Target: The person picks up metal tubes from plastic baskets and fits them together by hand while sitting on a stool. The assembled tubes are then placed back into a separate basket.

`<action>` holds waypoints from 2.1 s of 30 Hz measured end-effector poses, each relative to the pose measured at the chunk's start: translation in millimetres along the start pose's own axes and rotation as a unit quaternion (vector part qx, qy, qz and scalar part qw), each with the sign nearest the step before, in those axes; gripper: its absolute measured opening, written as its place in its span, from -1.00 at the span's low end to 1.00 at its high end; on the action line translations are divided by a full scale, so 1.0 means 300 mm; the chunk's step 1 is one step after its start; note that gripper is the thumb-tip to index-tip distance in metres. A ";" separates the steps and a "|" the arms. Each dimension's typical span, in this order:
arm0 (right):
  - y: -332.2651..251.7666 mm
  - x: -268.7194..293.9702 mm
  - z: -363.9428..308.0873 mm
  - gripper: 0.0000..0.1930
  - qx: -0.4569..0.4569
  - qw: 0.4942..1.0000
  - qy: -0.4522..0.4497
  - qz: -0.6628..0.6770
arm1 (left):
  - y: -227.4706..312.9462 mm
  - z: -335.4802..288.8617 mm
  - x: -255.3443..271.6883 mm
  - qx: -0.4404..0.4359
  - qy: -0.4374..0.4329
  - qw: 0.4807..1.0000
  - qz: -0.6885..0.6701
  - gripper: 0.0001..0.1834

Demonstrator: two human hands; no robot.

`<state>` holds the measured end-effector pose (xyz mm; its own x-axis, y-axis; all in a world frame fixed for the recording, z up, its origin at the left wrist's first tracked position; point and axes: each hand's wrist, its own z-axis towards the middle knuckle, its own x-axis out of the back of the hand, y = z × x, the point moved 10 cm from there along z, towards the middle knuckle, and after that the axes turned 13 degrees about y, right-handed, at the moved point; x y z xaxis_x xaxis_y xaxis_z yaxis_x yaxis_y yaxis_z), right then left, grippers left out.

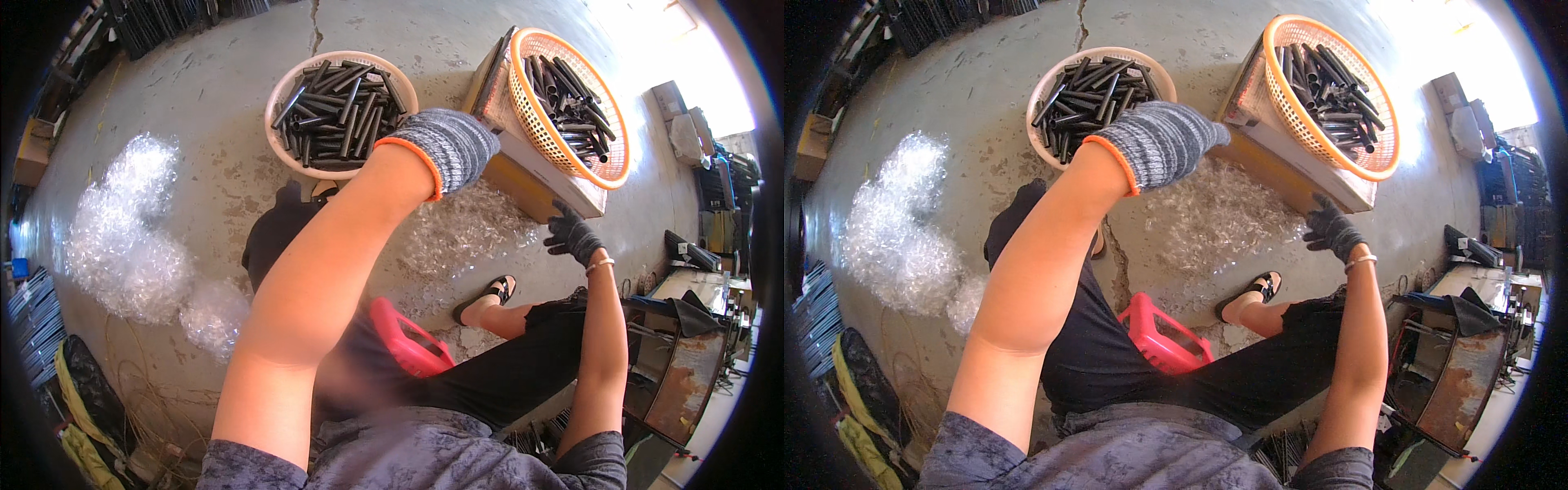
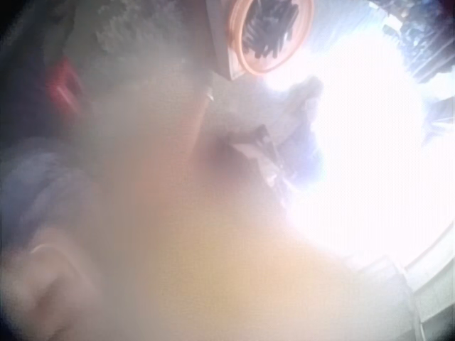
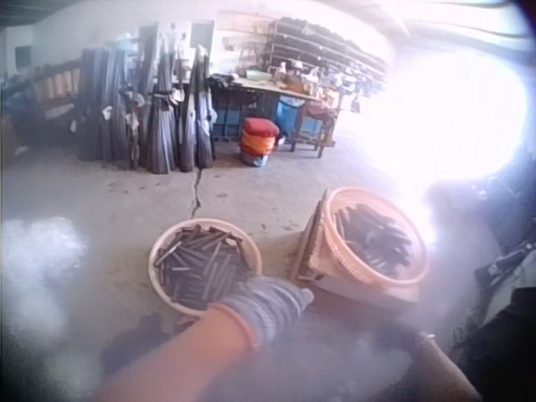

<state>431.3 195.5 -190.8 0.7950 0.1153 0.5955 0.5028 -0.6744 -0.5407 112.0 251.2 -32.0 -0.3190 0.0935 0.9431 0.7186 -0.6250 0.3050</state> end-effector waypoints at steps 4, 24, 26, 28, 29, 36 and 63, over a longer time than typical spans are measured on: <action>-0.108 0.078 0.008 -0.54 0.135 0.986 0.083 -0.052 | 0.021 0.022 0.041 -0.020 0.038 0.998 -0.039 -0.68; -0.387 -0.325 -0.374 -0.60 0.504 0.787 -0.065 -0.350 | 0.018 0.051 -0.160 -0.061 -0.045 0.994 0.080 -0.22; -0.381 -0.308 -0.359 -0.63 0.497 0.787 -0.060 -0.360 | -0.011 0.035 -0.207 -0.084 -0.044 0.992 0.078 -0.28; -0.363 -0.279 -0.330 -0.66 0.489 0.795 -0.046 -0.356 | -0.037 0.017 -0.250 -0.076 -0.068 0.994 0.026 -0.34; -0.368 -0.249 -0.334 -0.75 0.505 0.793 -0.012 -0.341 | -0.055 0.001 -0.257 -0.072 -0.062 0.995 -0.027 -0.37; -0.383 -0.148 -0.381 -0.85 0.524 0.814 0.042 -0.246 | 0.119 0.247 -0.128 0.004 -0.124 0.977 -0.172 -0.45; -0.388 0.012 -0.256 -0.90 0.447 0.858 0.147 -0.204 | 0.323 1.318 -0.532 -0.008 0.003 0.990 0.143 -0.62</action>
<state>349.5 218.4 -80.3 0.4379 -0.0693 0.8964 0.8826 0.2232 -0.4139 476.9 482.1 -100.7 -0.1086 -0.0941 0.9896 0.7702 -0.6374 0.0239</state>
